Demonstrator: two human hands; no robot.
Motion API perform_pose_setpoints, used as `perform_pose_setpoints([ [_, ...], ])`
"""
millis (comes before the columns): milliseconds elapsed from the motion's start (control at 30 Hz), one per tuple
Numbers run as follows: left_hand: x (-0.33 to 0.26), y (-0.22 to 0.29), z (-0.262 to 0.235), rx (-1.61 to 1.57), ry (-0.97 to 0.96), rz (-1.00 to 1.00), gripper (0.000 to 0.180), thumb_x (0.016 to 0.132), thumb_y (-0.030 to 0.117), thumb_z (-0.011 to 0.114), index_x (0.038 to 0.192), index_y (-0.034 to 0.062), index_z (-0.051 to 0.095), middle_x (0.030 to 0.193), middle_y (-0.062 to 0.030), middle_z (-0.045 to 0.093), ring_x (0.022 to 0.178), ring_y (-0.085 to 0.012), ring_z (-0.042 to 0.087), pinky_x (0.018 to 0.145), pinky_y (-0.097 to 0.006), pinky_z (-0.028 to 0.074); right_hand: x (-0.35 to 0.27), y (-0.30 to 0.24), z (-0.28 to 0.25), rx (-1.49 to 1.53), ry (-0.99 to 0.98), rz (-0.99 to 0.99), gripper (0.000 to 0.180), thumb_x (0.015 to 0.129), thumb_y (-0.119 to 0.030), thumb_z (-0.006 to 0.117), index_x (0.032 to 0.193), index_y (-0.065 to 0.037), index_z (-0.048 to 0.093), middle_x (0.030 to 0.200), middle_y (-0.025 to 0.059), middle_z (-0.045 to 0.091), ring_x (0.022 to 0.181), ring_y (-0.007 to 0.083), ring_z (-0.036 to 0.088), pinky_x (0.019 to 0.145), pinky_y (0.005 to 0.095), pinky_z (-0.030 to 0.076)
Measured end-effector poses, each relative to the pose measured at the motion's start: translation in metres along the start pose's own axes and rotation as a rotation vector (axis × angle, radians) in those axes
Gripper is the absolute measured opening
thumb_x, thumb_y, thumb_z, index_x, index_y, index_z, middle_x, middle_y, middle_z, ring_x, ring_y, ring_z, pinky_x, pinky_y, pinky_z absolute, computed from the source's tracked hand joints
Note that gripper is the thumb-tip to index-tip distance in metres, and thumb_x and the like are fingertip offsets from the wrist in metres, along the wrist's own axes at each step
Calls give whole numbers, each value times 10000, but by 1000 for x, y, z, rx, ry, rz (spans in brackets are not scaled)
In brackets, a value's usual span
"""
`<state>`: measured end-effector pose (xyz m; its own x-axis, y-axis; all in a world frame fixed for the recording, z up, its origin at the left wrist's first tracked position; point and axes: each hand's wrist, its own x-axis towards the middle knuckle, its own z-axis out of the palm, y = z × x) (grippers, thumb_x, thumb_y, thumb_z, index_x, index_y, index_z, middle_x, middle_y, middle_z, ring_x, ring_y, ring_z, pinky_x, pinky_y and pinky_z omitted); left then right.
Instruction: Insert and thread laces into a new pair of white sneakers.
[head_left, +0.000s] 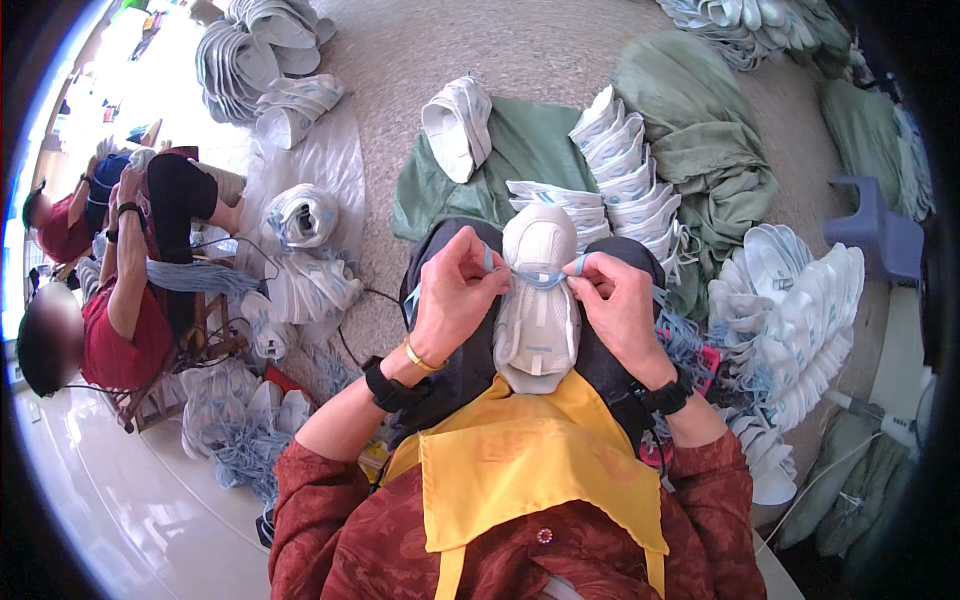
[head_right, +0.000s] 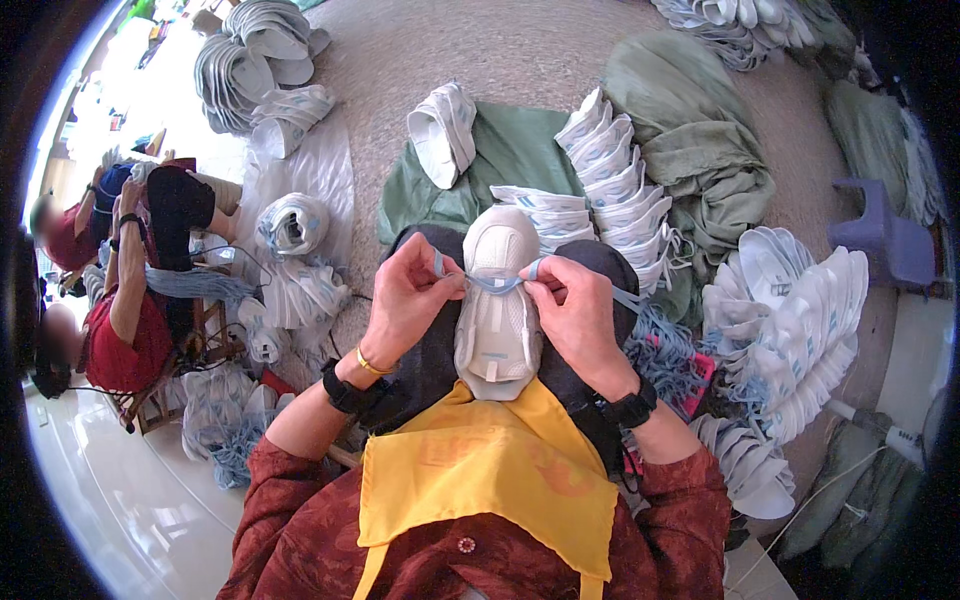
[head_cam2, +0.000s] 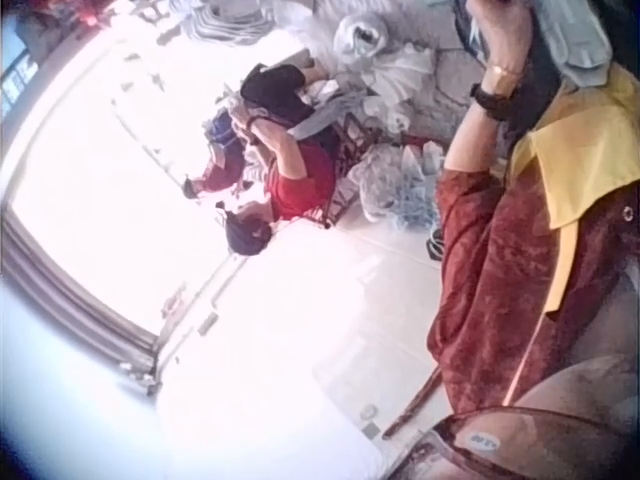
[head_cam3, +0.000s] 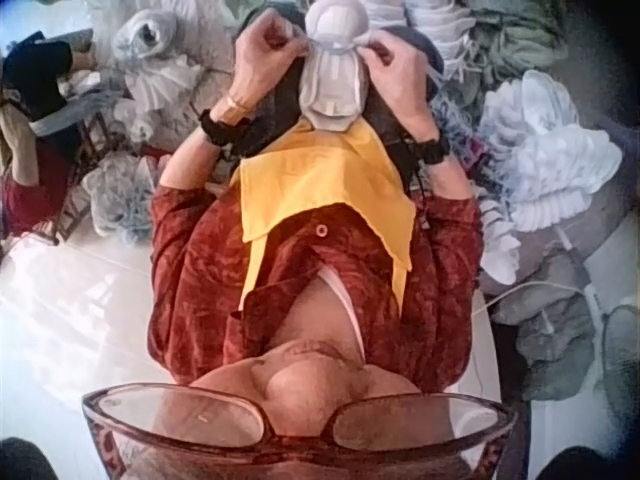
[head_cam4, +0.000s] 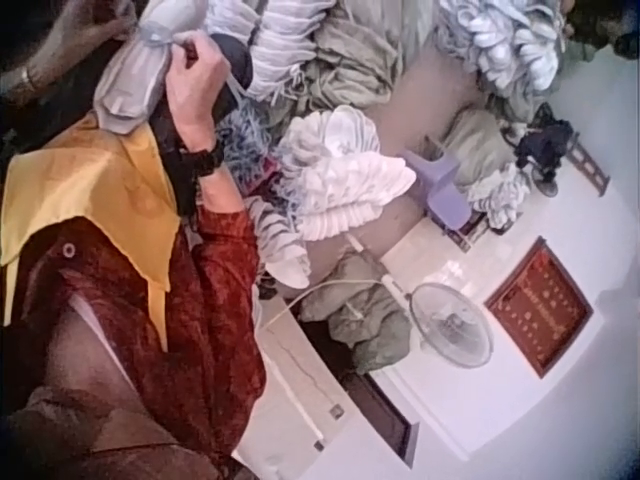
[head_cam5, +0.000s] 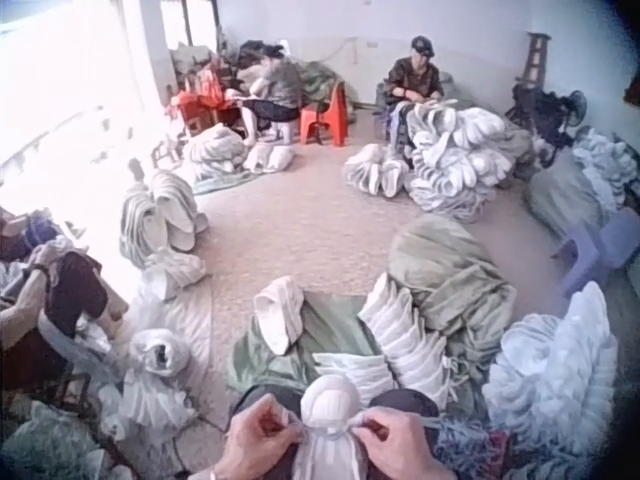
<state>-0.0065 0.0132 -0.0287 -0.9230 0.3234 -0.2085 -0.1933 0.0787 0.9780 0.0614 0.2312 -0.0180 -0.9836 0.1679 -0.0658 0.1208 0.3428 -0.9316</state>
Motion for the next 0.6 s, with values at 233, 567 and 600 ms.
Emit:
perform_pose_setpoints([
  [233,3,-5,2,43,49,84,317,841,-110,733,867,24,447,835,-68,695,771,-86,685,664,-257,584,0,-1,-1,-33,-7,2,91,910,53,704,998,43,725,848,124,753,721,146,730,667,290,577],
  [567,-1,6,3,83,35,82,329,840,-114,738,853,32,443,901,-70,715,838,-50,650,693,-246,581,0,0,-1,3,-8,15,97,912,66,699,1002,46,728,868,111,757,739,128,729,669,269,583],
  [600,-2,9,2,98,17,85,331,839,-112,742,856,32,445,905,-67,717,855,-42,643,694,-246,581,0,0,-1,4,-8,15,97,912,66,699,1002,46,728,868,111,757,739,128,729,669,269,583],
])
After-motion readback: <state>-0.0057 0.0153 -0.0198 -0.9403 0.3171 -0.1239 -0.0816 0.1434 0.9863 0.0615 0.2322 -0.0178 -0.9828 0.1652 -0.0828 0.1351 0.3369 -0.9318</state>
